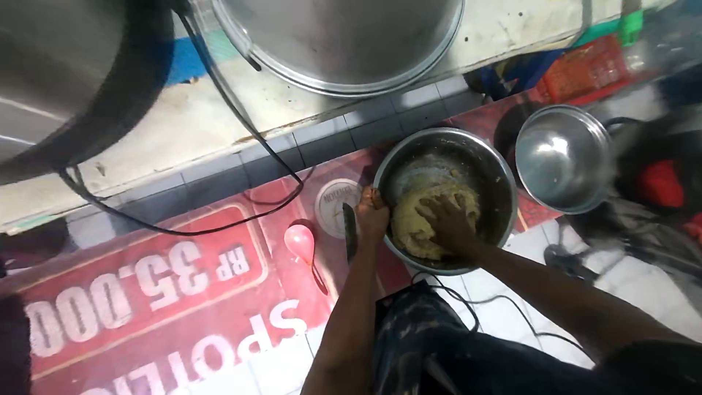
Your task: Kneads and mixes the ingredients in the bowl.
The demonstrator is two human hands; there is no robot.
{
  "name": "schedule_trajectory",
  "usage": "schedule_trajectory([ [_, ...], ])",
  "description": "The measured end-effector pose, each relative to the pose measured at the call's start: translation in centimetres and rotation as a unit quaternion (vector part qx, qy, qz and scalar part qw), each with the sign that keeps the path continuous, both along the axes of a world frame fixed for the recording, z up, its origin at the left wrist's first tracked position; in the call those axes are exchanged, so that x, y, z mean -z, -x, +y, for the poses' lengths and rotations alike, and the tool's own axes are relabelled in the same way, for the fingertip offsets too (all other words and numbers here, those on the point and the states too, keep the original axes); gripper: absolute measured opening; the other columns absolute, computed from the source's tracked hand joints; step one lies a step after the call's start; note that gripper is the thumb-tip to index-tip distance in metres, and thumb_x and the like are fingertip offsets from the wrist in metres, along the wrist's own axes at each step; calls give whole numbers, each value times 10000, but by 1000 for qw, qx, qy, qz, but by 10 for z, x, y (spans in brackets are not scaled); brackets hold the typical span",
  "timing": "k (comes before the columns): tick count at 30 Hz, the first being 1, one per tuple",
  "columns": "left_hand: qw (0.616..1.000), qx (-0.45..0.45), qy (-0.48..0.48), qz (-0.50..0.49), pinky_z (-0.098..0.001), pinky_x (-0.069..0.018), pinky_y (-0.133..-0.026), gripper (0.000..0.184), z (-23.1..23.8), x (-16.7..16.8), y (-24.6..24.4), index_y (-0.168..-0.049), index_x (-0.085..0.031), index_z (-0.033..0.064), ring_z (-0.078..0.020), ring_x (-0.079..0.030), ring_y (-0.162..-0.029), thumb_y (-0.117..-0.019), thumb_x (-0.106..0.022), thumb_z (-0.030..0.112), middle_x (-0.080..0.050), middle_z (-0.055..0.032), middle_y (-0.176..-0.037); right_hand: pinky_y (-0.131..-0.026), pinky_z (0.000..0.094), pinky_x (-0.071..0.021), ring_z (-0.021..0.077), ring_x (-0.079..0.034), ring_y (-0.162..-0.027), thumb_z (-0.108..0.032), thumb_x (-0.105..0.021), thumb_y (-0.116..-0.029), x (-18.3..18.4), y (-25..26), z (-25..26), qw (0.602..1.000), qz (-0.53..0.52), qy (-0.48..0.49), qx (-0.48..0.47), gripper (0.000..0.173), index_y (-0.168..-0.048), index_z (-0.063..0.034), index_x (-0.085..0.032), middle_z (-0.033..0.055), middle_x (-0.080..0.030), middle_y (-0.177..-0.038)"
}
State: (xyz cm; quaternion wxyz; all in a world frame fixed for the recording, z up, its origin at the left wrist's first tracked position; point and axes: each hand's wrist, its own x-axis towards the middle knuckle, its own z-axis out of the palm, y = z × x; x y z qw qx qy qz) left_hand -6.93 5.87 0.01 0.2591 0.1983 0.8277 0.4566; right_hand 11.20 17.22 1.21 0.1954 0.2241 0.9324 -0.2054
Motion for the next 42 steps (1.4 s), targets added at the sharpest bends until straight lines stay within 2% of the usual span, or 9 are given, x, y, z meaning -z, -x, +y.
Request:
schedule_trajectory([
  [4, 999, 18, 27, -5, -568, -561, -791, 328, 0, -3, 1, -1355, -588, 44, -356, -693, -876, -1100, -448, 196, -698, -224, -997, -1224, 720, 5, 405, -149, -1586, -181, -743, -901, 37, 34, 33, 998, 40, -34, 21, 733, -1572, -142, -449, 140, -307, -1684],
  [8, 993, 14, 120, -9, -545, -567, -911, 445, -24, -17, -42, -1492, -439, 39, -355, -695, -1049, -1090, -446, 229, -686, -233, -1166, -1266, 655, -70, 428, -188, -1571, -231, -924, -729, 40, 55, 52, 999, 32, -10, 22, 1149, -1645, -103, -243, 202, -235, -1695],
  [13, 991, -52, 45, -115, -432, -468, -1096, 527, -60, -30, -125, -1527, -289, -133, -350, -544, -1314, -1089, -440, 116, -481, -339, -1448, -1264, 635, -148, 365, -275, -1556, -49, -785, -853, -26, 25, 33, 988, -14, 42, -147, 670, -1477, -193, -587, 98, -387, -1651],
  [16, 996, -64, 51, -48, -464, -525, -1006, 449, -40, -31, -69, -1458, -420, -59, -323, -633, -1159, -1101, -441, 213, -616, -264, -1275, -1153, 576, -412, 389, -518, -1380, -37, -633, -973, -59, -4, 28, 987, 20, 94, 125, 418, -1391, -44, -622, 202, -543, -1492],
  [19, 998, 12, 56, -21, -575, -424, -1111, 497, -1, -30, -6, -1577, -366, 71, -385, -543, -1337, -1131, -328, 286, -530, -239, -1475, -1168, 632, -357, 476, -415, -1442, -250, -511, -1086, -38, -30, 40, 906, 78, 55, 412, 515, -1527, 7, -440, 287, -399, -1579],
  [26, 981, 86, 170, 28, -661, -496, -940, 460, 20, -21, 10, -1557, -428, 125, -475, -665, -1088, -1123, -376, 270, -678, -293, -1179, -1144, 543, -403, 342, -510, -1386, -518, -275, -1119, 28, 47, 113, 765, 140, 254, 575, 671, -1468, 5, -510, 240, -533, -1483],
  [34, 996, 32, 81, -11, -612, -505, -955, 423, 13, -15, 12, -1502, -517, 131, -395, -674, -1107, -1120, -397, 268, -691, -230, -1217, -1072, 612, -464, 355, -593, -1273, -373, -783, -916, 4, 118, 44, 961, 23, 221, 166, 572, -1362, -52, -627, 195, -634, -1356],
  [38, 999, 33, 38, -18, -588, -509, -995, 418, 8, -11, 9, -1504, -508, 113, -356, -663, -1166, -1114, -429, 242, -666, -197, -1313, -1168, 791, -130, 402, -194, -1572, -371, -710, -941, -10, 43, -32, 995, 45, 78, 39, 617, -1512, -211, -539, 104, -397, -1641],
  [42, 996, 40, 80, 7, -604, -524, -936, 431, 9, -14, 7, -1519, -502, 136, -386, -694, -1072, -1116, -426, 269, -704, -223, -1202, -1173, 791, -64, 416, -98, -1592, -505, -583, -998, 14, 17, -26, 995, -13, 39, 92, 634, -1572, -269, -456, 141, -342, -1667],
])
